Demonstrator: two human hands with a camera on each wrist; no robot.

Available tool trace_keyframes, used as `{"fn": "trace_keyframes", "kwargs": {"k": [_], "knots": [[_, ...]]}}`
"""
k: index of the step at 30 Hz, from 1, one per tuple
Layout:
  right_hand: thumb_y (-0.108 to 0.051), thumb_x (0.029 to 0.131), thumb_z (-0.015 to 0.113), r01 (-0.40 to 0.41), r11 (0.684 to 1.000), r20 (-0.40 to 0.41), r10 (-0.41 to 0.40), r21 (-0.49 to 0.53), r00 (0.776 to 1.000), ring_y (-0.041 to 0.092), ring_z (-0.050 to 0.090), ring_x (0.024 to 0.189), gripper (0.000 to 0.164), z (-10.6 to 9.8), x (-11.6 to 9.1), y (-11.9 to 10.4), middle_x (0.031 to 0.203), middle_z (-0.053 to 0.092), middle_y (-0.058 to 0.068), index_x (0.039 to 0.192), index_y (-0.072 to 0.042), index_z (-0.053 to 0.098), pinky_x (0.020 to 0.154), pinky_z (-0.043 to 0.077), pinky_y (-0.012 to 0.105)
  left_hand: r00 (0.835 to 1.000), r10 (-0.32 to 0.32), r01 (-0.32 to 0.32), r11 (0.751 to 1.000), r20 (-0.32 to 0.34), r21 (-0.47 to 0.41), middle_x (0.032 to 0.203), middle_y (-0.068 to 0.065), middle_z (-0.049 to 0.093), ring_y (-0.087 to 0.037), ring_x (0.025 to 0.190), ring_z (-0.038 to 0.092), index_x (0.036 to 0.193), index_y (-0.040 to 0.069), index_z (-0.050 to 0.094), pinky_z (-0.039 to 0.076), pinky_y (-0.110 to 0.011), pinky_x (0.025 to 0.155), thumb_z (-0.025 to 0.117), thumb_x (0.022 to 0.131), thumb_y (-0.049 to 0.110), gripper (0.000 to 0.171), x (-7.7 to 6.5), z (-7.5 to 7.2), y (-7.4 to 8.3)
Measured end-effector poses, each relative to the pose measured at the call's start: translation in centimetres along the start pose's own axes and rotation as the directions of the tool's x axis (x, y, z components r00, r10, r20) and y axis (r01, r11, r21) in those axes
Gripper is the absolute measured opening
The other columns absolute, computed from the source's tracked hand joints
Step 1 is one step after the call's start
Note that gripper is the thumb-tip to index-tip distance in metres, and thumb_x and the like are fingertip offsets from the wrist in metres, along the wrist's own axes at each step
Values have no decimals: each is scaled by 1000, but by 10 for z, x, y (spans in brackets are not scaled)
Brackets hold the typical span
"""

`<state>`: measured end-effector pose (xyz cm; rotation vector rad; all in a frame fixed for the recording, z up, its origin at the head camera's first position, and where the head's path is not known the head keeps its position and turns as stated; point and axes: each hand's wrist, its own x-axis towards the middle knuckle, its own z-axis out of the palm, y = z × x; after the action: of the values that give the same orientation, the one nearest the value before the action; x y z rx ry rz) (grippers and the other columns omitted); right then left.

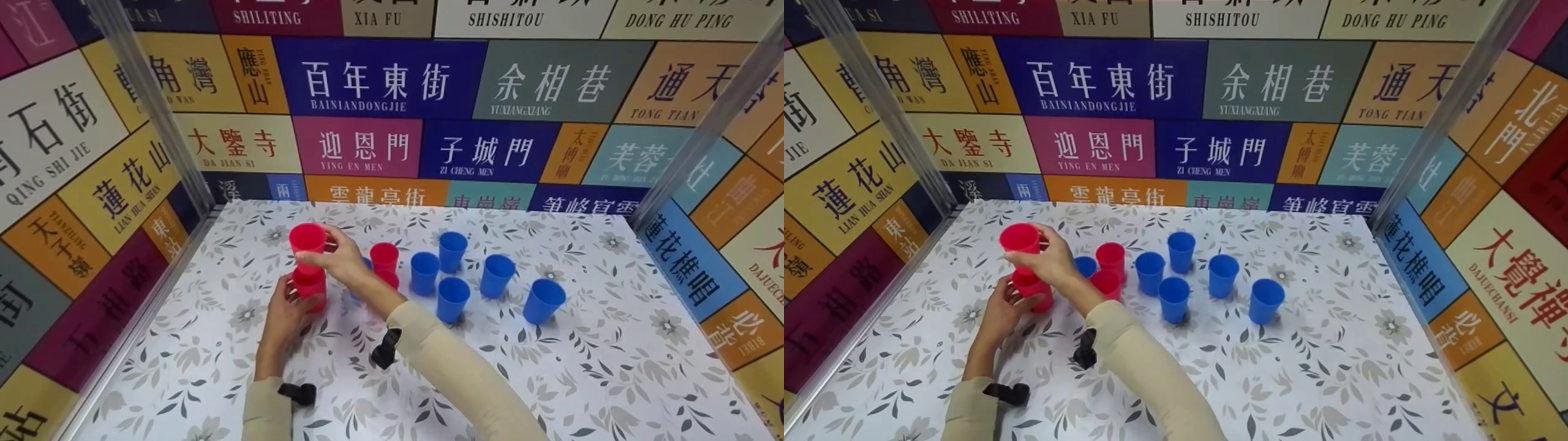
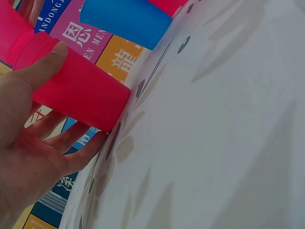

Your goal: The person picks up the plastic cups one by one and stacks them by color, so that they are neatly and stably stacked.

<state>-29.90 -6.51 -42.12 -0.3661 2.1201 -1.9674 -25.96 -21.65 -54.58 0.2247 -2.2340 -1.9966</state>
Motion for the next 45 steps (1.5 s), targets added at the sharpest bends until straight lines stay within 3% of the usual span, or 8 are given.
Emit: {"fn": "trace_keyframes", "kwargs": {"k": [8,16,24,30,35,40,45], "knots": [[-21,80,85,1,1000,13,-1,-24,1000,22,58,121,72,3,4,7,133,62,8,145,-19,52,96,54,30,1000,-6,6,1000,1,4,145,-13,51,-33,137,48,143,16,42,44,-49,112,80,85,19,70,0,1,-1],[-15,83,82,-23,1000,34,23,-8,999,29,55,130,69,2,4,14,138,59,13,145,-13,51,106,51,36,1000,-21,22,999,-9,26,144,-13,51,-32,134,51,143,16,42,51,-48,103,80,86,18,69,-3,4,4],[-12,85,78,-7,1000,72,7,4,997,32,52,136,68,-6,-3,11,145,54,18,146,-11,49,111,47,41,1000,-15,16,1000,-21,25,142,-14,53,-33,132,53,142,15,43,50,-49,106,79,86,16,67,-1,5,2],[-10,86,78,26,999,76,-28,19,997,34,51,137,69,-16,-11,6,144,55,17,148,-10,47,109,49,39,999,-39,39,999,-18,7,145,-14,51,-33,135,51,144,16,41,47,-50,109,81,85,18,71,-1,4,1],[-13,85,79,44,999,79,-42,-32,996,29,50,138,71,-22,-16,-2,144,56,10,149,-15,47,107,51,38,998,-55,55,998,-24,22,147,-13,49,-33,138,48,144,18,41,43,-50,113,82,83,24,74,-1,3,-1],[-14,86,78,85,995,95,-79,-59,992,27,51,138,71,-28,-25,-10,145,55,8,149,-18,46,107,51,39,999,-38,38,999,-13,-18,146,-16,50,-34,137,49,144,14,42,45,-50,111,83,82,21,74,-1,2,-1],[-15,86,78,149,987,117,-142,-60,983,28,52,137,72,-38,-35,-12,146,54,10,150,-17,45,111,47,42,1000,-11,11,1000,-12,1,145,-16,51,-35,135,50,143,12,41,44,-51,112,84,82,24,75,-1,2,0]]}}
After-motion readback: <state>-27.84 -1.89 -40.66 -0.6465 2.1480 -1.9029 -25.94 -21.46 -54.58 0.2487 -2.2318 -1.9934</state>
